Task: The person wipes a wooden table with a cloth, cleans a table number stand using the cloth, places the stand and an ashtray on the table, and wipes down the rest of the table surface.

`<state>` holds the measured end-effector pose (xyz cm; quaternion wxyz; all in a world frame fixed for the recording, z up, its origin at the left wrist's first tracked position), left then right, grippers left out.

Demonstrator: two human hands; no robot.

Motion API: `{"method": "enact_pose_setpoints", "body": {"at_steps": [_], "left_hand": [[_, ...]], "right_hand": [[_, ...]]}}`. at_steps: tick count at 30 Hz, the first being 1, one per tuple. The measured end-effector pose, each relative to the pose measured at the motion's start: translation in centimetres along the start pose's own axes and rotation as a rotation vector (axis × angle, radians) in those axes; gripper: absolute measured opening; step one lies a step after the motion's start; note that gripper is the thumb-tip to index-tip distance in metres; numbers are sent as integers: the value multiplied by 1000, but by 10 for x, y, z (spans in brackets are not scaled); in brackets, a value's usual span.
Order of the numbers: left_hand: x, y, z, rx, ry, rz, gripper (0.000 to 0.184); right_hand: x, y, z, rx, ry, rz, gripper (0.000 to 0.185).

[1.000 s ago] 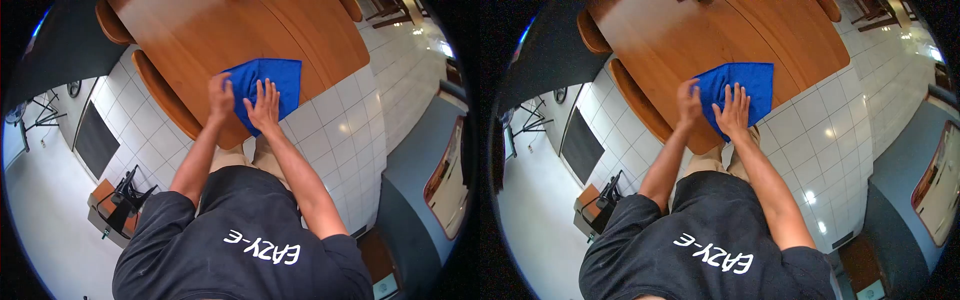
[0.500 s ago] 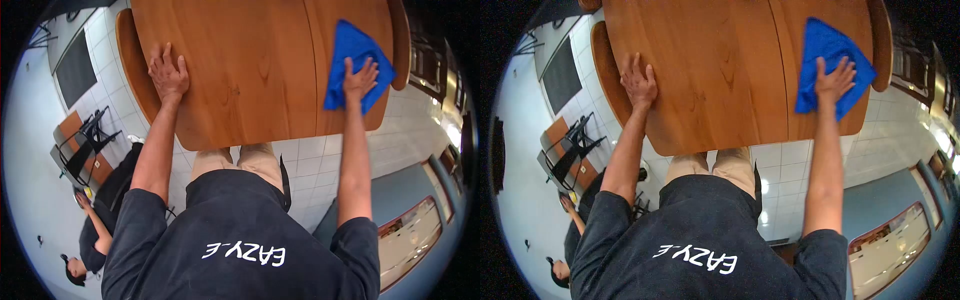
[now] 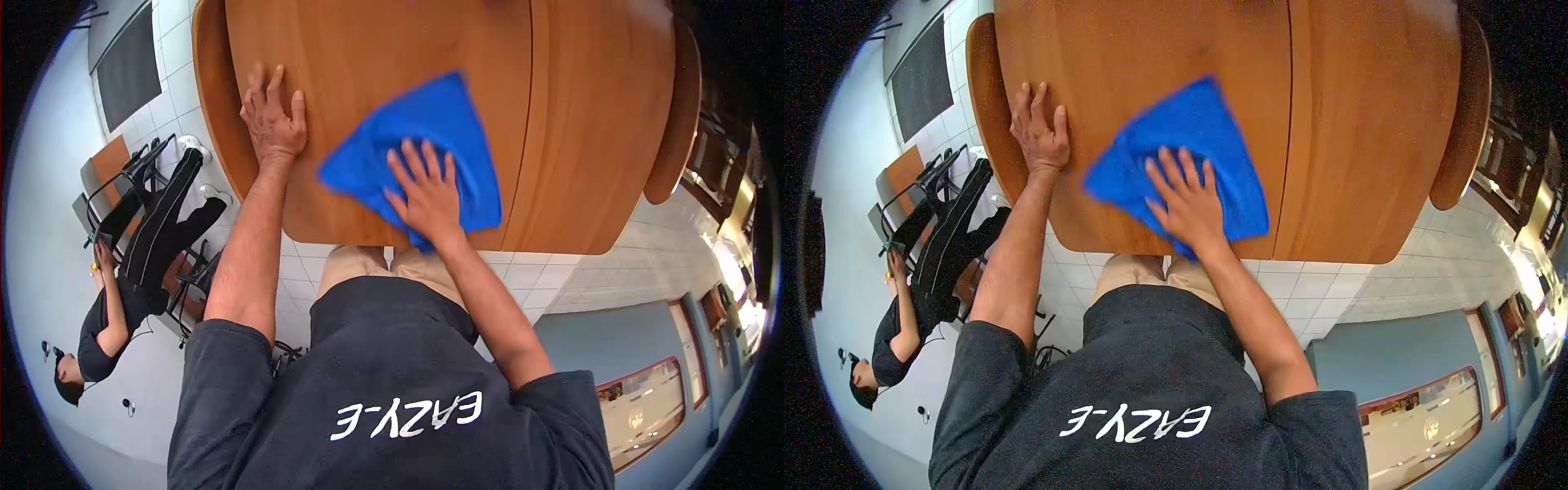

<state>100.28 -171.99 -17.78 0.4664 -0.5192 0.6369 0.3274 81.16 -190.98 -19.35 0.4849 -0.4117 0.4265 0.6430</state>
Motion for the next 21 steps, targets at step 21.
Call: {"method": "enact_pose_setpoints", "body": {"at_steps": [21], "left_hand": [[-16,4,-27,-9,47,4,54]], "right_hand": [[-81,-59,-106,408,74,-191,77]]}}
Point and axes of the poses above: each hand's wrist, its own y-axis away from the middle knuckle, its own x-axis out of the palm, z = x × y, the point moved 10 cm from there along -y, towards the middle knuckle, and after that the axes turned 11 degrees about y, right-handed, at the moved point
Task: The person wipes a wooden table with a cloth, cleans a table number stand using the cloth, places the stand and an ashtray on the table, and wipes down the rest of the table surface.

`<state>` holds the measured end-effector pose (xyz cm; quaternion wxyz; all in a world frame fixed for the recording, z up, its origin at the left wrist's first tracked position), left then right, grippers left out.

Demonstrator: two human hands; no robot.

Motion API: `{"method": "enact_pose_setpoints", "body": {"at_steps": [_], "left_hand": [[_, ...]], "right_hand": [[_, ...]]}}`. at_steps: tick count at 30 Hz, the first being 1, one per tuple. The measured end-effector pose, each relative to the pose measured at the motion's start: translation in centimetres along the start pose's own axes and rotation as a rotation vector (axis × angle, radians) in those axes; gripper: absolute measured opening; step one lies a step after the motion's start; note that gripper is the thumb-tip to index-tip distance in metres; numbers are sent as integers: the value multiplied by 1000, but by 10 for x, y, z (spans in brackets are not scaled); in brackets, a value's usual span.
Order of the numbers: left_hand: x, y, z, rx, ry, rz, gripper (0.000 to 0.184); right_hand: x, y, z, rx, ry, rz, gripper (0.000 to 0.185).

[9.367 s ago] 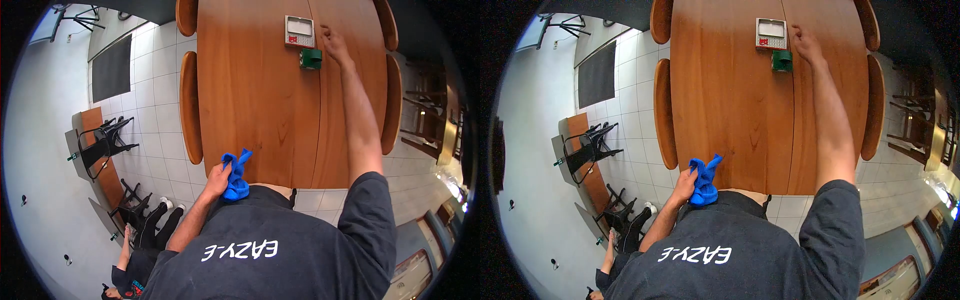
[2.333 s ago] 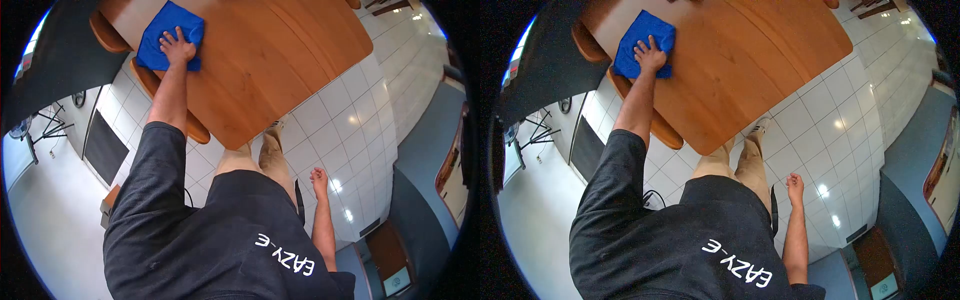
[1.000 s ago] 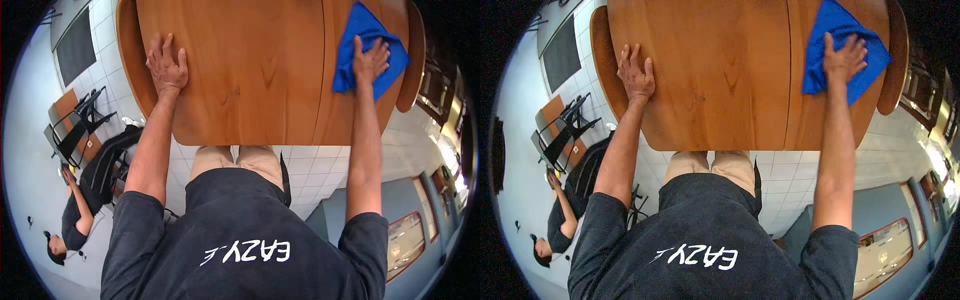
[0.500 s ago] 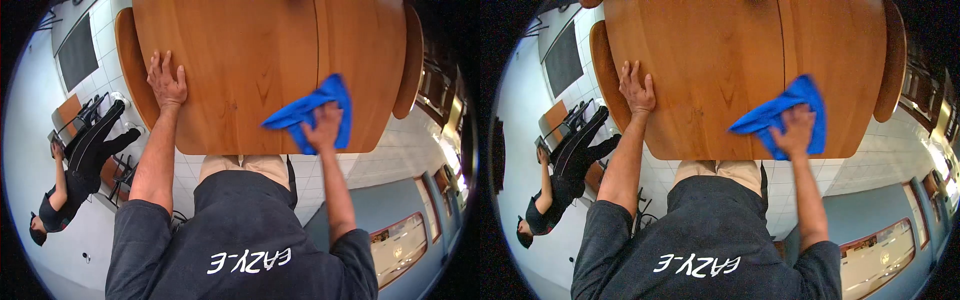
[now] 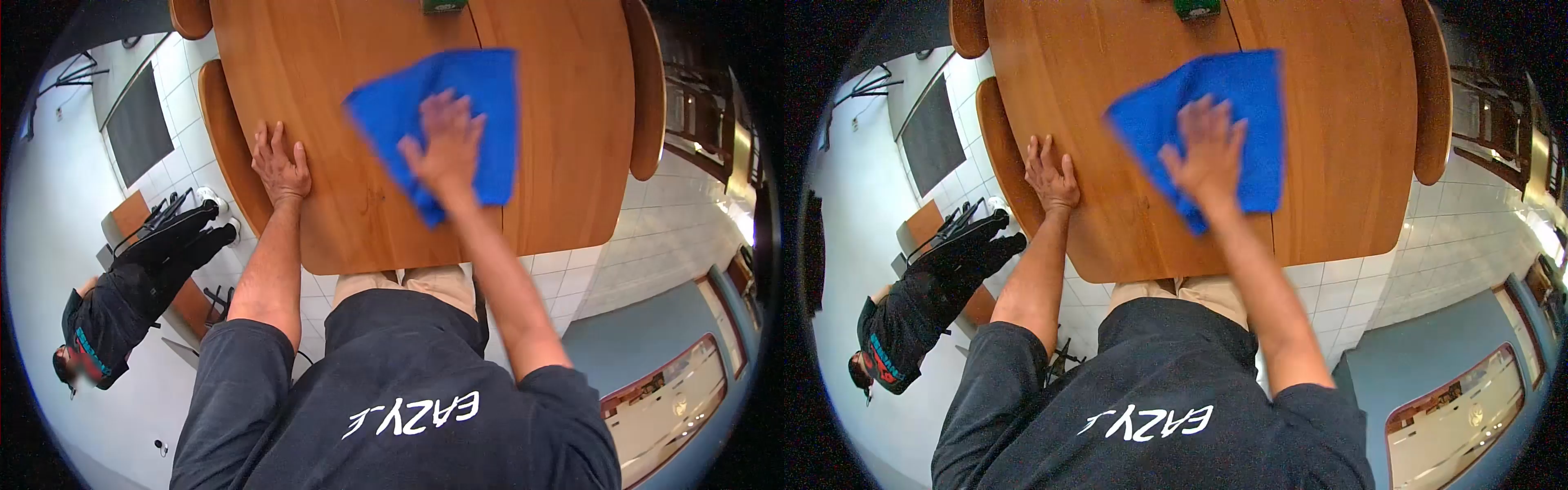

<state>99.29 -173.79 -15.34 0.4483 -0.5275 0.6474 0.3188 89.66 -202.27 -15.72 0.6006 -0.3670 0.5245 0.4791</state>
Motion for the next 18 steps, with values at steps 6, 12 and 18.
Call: {"method": "enact_pose_setpoints", "body": {"at_steps": [6,12,18], "left_hand": [[1,1,0,-34,2,31,55],[0,0,-4,-47,18,53,55],[-3,-1,-7,-44,27,48,55]], "right_hand": [[39,147,52,-401,-232,242,72],[-23,74,-190,18,178,56,85],[-53,-49,-276,144,284,-203,80]]}}
Point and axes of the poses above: each hand's wrist, its own y-axis away from the middle knuckle, its own x-axis out of the palm, z = x × y, the point moved 10 cm from there along -y, towards the middle knuckle, and after that the axes turned 11 degrees about y, right-handed, at the moved point
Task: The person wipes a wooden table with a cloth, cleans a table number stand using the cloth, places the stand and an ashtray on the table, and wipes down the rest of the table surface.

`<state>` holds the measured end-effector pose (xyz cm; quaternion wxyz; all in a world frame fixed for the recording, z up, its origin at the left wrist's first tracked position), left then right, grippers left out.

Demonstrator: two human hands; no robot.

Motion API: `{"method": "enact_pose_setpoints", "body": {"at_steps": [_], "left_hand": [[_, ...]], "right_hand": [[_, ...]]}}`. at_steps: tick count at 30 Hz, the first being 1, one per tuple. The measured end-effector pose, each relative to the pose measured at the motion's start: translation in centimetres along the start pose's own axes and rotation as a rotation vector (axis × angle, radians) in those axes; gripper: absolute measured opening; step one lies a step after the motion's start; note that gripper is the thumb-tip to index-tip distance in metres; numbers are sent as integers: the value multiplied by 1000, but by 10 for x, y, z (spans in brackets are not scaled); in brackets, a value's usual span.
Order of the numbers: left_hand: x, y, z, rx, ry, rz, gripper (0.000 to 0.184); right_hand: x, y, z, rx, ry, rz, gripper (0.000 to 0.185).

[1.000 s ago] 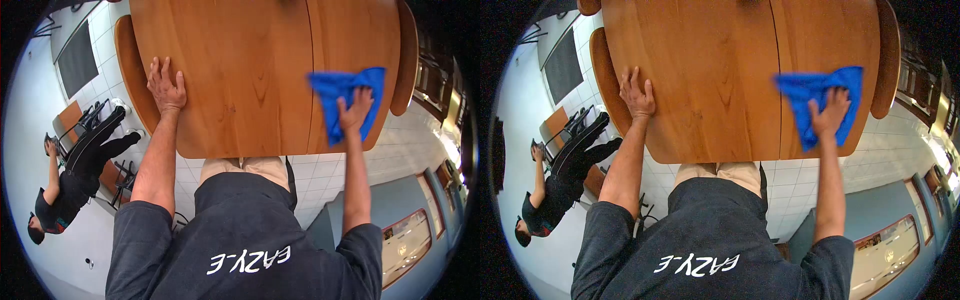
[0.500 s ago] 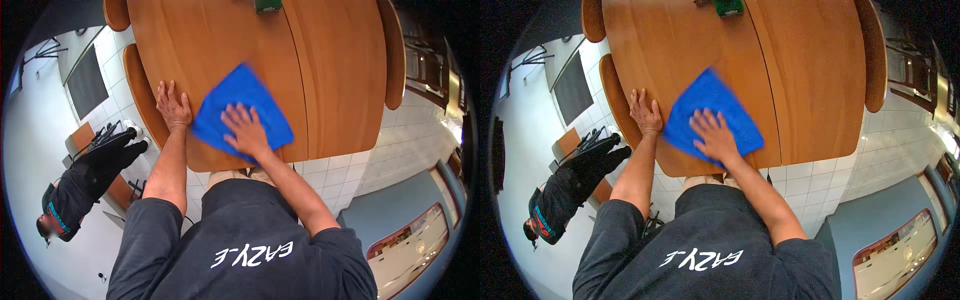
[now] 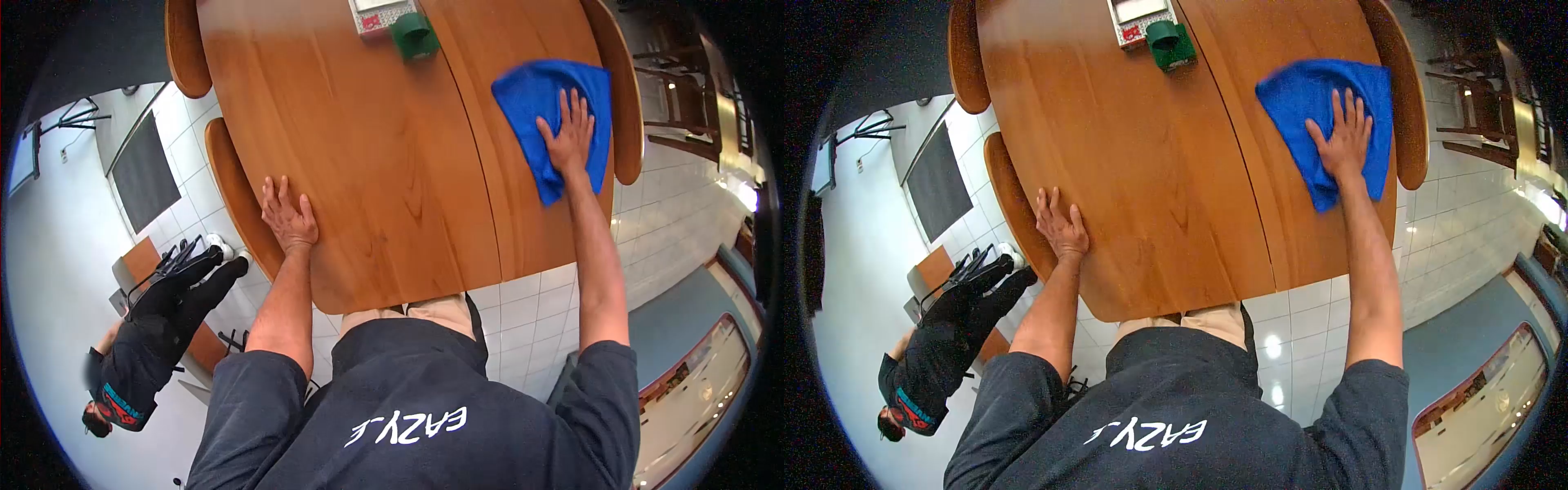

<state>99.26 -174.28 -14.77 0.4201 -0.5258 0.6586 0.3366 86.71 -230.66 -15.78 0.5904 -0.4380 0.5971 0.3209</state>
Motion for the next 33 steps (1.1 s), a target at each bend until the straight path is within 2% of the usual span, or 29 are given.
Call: {"method": "enact_pose_setpoints", "body": {"at_steps": [12,14,18,21,22,26,28,31,33], "left_hand": [[4,3,7,1,-29,6,55],[4,2,5,21,-23,5,55],[6,5,7,21,-29,14,56],[6,3,7,28,-30,14,56],[6,5,8,30,-34,11,56],[6,4,6,29,-68,12,59],[6,4,6,39,-57,9,59],[5,6,5,44,-51,5,59],[4,5,2,51,-53,2,59]], "right_hand": [[16,-195,74,31,17,-140,86],[17,-219,76,130,-60,194,91],[20,-225,75,157,-73,127,89],[17,-184,73,157,-38,113,88],[21,-160,70,111,7,-151,87],[-13,-8,70,180,-50,-15,83],[-30,78,75,229,-80,141,79],[-39,195,85,270,-88,215,79],[-39,213,84,283,-83,241,80]]}}
Point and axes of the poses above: each hand's wrist, its own y-axis away from the middle knuckle, its own x-axis out of the palm, z = x × y, the point moved 10 cm from there along -y, towards the middle knuckle, and after that the axes turned 11 degrees about y, right-handed, at the moved point
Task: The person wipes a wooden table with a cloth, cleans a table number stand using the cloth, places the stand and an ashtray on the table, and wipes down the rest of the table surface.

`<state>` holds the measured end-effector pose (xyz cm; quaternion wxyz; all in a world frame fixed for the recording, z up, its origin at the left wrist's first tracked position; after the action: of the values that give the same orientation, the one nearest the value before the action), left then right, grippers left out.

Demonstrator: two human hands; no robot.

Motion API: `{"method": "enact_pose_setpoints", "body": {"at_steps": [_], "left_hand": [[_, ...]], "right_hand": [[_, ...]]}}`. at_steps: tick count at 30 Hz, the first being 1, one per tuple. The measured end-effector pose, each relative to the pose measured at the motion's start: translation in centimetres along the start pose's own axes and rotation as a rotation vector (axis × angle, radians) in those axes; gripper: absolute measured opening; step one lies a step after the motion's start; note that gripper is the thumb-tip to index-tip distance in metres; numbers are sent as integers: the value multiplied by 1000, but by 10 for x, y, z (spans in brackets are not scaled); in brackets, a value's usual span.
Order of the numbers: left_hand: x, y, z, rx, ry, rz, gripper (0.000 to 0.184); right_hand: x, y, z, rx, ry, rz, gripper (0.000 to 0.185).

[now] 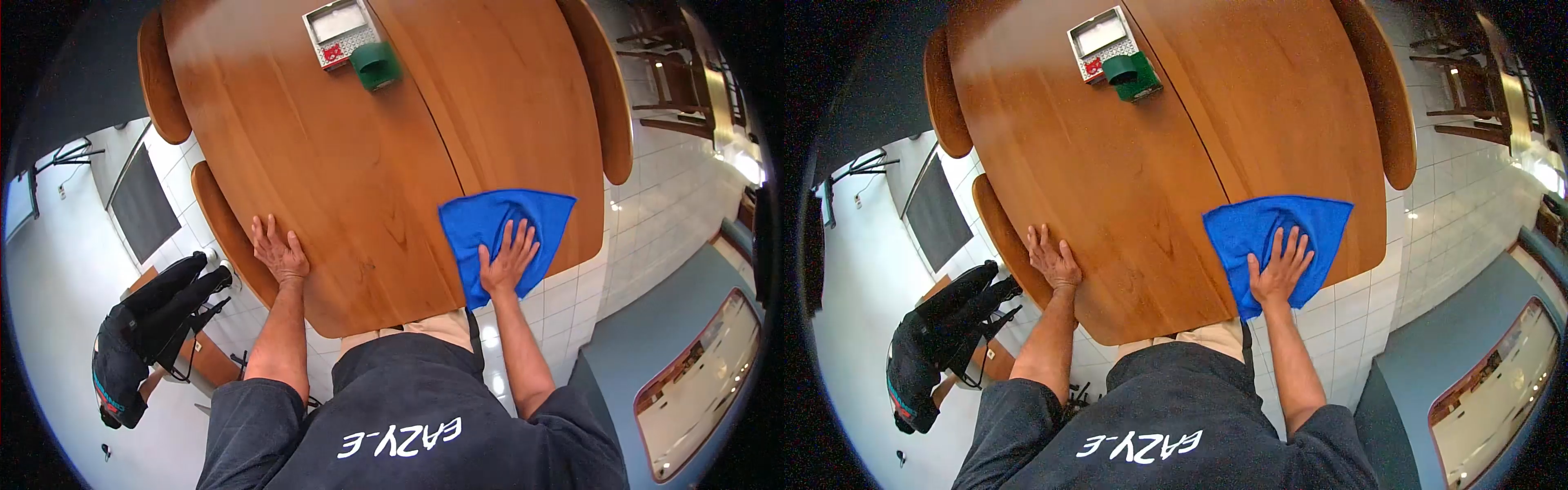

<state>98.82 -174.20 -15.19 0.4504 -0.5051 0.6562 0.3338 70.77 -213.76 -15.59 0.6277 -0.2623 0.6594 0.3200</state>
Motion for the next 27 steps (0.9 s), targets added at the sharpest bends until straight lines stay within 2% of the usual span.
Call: {"method": "enact_pose_setpoints", "body": {"at_steps": [3,11,14,17,23,27], "left_hand": [[0,0,0,-10,-35,10,59],[-1,-3,-5,-16,-40,-1,58],[0,-3,-4,-4,-25,-6,57],[-1,-3,-6,1,8,-28,56],[-3,-1,-6,14,17,-27,57],[1,1,-1,-19,-1,7,57]], "right_hand": [[-7,-23,5,-46,15,-37,79],[-23,-303,24,-27,23,-348,80],[-23,-344,18,-23,23,-373,83],[-19,-338,-7,-47,81,-384,84],[-7,-237,-118,290,206,-268,82],[0,-149,-170,498,149,-225,81]]}}
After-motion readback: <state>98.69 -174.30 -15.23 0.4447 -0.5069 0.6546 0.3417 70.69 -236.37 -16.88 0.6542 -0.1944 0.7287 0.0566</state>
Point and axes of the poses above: each hand's wrist, its own y-axis away from the middle knuckle, its own x-axis out of the palm, z = x × y, the point moved 10 cm from there along -y, towards the middle knuckle, and after that the axes turned 11 degrees about y, right-handed, at the moved point
